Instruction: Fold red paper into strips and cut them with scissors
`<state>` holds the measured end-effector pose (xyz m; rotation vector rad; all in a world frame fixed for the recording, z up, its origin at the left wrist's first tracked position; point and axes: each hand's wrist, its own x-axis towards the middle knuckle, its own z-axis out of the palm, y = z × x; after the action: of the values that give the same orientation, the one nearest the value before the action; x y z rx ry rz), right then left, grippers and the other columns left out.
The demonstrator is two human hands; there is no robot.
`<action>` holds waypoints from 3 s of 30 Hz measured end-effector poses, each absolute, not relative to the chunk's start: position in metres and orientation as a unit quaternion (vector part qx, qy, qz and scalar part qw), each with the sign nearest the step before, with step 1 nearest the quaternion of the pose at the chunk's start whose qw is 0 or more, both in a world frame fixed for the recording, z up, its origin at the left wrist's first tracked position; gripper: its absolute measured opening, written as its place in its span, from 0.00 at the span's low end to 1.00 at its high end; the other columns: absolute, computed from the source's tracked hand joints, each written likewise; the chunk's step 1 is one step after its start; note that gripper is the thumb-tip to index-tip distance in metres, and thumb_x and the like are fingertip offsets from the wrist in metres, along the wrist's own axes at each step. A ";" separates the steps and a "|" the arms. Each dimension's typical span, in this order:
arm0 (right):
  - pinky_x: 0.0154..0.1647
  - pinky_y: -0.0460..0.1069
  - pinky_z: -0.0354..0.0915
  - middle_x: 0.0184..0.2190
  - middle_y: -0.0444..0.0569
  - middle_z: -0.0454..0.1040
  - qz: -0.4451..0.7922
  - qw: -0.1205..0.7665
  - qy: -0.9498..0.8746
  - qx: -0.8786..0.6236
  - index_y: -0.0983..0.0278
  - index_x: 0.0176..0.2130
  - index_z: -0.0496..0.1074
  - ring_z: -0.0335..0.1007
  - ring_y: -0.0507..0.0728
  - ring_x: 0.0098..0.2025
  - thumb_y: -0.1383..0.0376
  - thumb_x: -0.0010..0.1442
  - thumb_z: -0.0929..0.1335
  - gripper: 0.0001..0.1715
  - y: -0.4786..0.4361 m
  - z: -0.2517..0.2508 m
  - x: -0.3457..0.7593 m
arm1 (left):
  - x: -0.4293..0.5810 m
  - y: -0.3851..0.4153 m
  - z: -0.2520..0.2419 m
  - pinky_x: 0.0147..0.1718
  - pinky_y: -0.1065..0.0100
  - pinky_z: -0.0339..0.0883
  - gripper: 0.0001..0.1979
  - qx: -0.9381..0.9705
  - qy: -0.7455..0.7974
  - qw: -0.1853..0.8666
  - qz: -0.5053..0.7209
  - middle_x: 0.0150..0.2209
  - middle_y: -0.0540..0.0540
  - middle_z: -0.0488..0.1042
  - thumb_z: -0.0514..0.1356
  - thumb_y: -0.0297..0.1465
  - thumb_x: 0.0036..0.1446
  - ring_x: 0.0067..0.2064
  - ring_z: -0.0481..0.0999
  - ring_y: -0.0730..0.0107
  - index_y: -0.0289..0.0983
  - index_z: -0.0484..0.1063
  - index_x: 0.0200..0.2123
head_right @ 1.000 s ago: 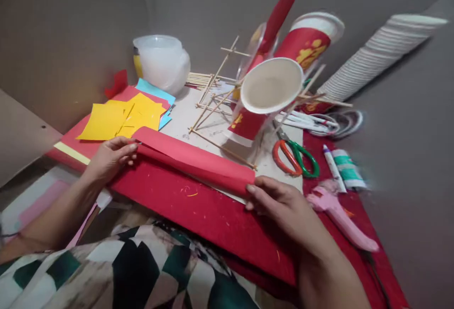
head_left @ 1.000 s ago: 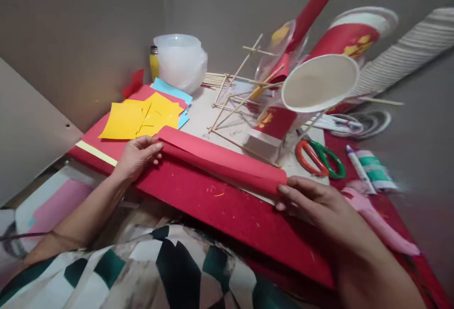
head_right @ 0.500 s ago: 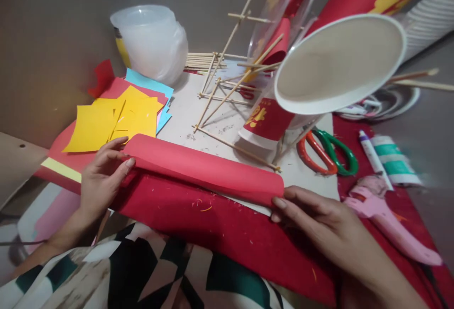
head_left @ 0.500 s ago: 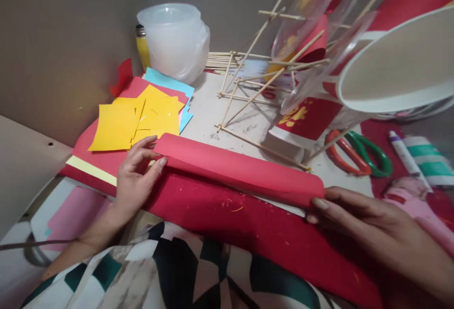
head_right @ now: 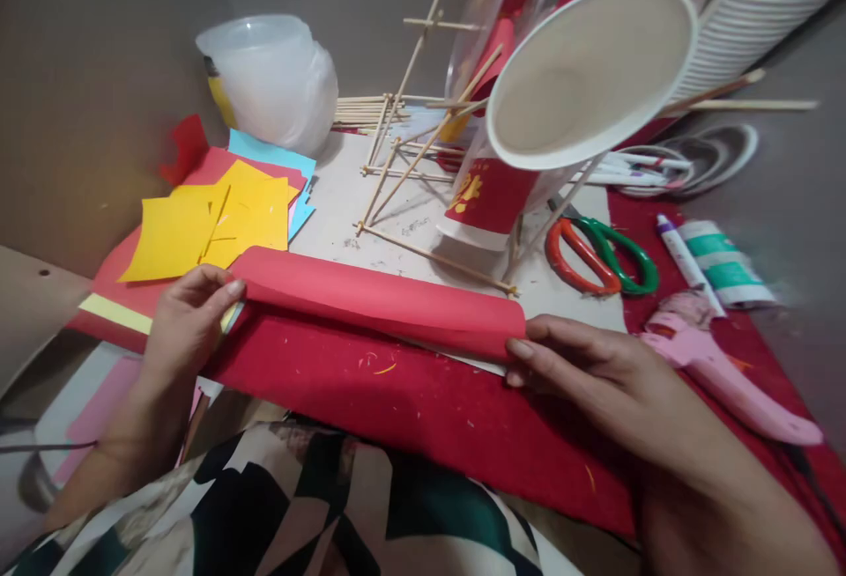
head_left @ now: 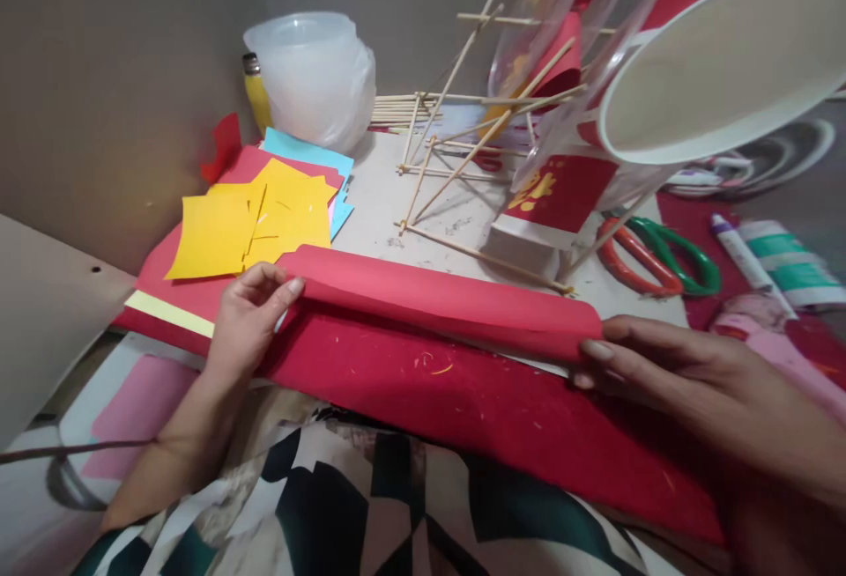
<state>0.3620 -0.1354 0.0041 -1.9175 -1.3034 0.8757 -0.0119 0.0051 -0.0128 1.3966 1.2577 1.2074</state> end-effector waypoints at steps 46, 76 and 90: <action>0.14 0.41 0.58 0.14 0.41 0.74 0.515 0.562 -0.302 -0.572 0.63 0.32 0.74 0.64 0.48 0.13 0.53 0.43 0.83 0.25 -0.116 -0.007 0.353 | 0.002 0.021 0.008 0.18 0.82 0.65 0.27 0.425 0.467 0.590 0.503 0.19 0.53 0.74 0.75 0.19 0.29 0.19 0.69 0.79 0.36 0.80 0.40; 0.44 0.50 0.78 0.37 0.47 0.85 0.003 0.444 -0.800 -0.403 0.51 0.48 0.80 0.84 0.58 0.42 0.73 0.62 0.70 0.21 -0.161 0.009 0.326 | -0.020 0.021 0.018 0.31 0.71 0.71 0.09 0.430 0.356 0.435 0.706 0.20 0.55 0.74 0.62 0.22 0.27 0.28 0.71 0.73 0.39 0.74 0.18; 0.41 0.47 0.76 0.37 0.47 0.85 0.041 0.483 -0.746 -0.457 0.55 0.39 0.81 0.83 0.56 0.39 0.72 0.60 0.72 0.12 -0.151 0.001 0.320 | -0.019 0.024 0.019 0.23 0.76 0.65 0.08 0.428 0.376 0.467 0.676 0.15 0.55 0.64 0.58 0.21 0.26 0.22 0.66 0.79 0.35 0.69 0.17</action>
<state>0.3197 -0.1513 0.0012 -1.1134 -1.8175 0.0990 -0.0191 0.0241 0.0189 1.0498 0.9236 1.6596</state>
